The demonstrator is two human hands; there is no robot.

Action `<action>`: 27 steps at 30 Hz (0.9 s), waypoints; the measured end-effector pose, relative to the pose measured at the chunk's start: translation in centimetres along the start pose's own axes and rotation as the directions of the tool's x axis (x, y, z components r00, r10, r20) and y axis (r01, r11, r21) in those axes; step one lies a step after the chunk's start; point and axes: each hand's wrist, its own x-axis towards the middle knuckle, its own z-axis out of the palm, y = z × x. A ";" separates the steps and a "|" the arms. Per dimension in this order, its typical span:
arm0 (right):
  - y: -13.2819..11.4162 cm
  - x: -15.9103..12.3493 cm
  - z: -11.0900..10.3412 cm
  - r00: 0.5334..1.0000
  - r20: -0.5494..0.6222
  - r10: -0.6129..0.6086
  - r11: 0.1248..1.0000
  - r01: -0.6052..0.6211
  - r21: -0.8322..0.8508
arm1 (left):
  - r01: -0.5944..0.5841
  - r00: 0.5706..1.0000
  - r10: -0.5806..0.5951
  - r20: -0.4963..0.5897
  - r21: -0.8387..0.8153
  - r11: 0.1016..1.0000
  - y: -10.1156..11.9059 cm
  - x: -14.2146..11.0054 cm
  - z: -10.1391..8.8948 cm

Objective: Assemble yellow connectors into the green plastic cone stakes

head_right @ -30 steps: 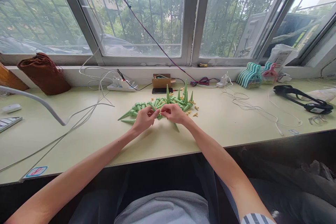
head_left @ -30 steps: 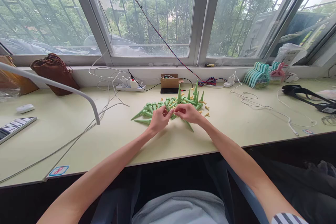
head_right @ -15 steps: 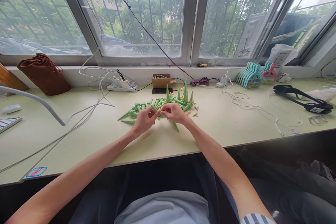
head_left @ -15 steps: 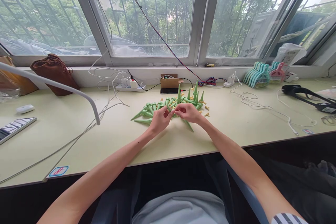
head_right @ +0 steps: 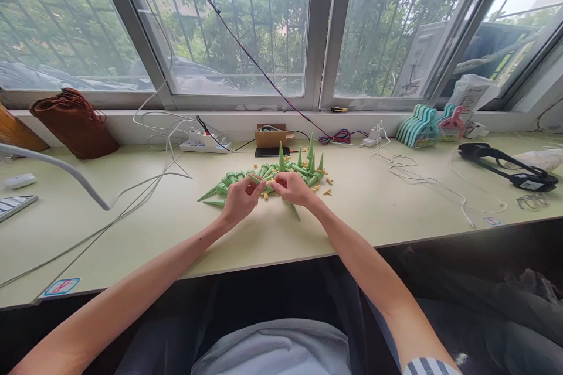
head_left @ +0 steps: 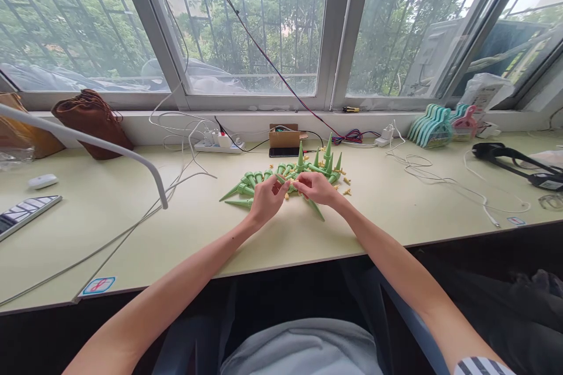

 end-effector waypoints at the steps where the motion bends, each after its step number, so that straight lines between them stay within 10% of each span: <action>1: 0.0 0.0 0.0 1.000 0.000 0.001 1.000 -0.001 -0.007 | -0.010 1.000 0.010 0.004 0.004 1.000 0.0 0.0 0.0; 27: 0.2 0.3 -0.1 0.997 -0.067 0.034 0.999 -0.034 0.001 | -0.097 0.989 0.101 0.106 -0.041 0.994 0.1 -0.3 0.1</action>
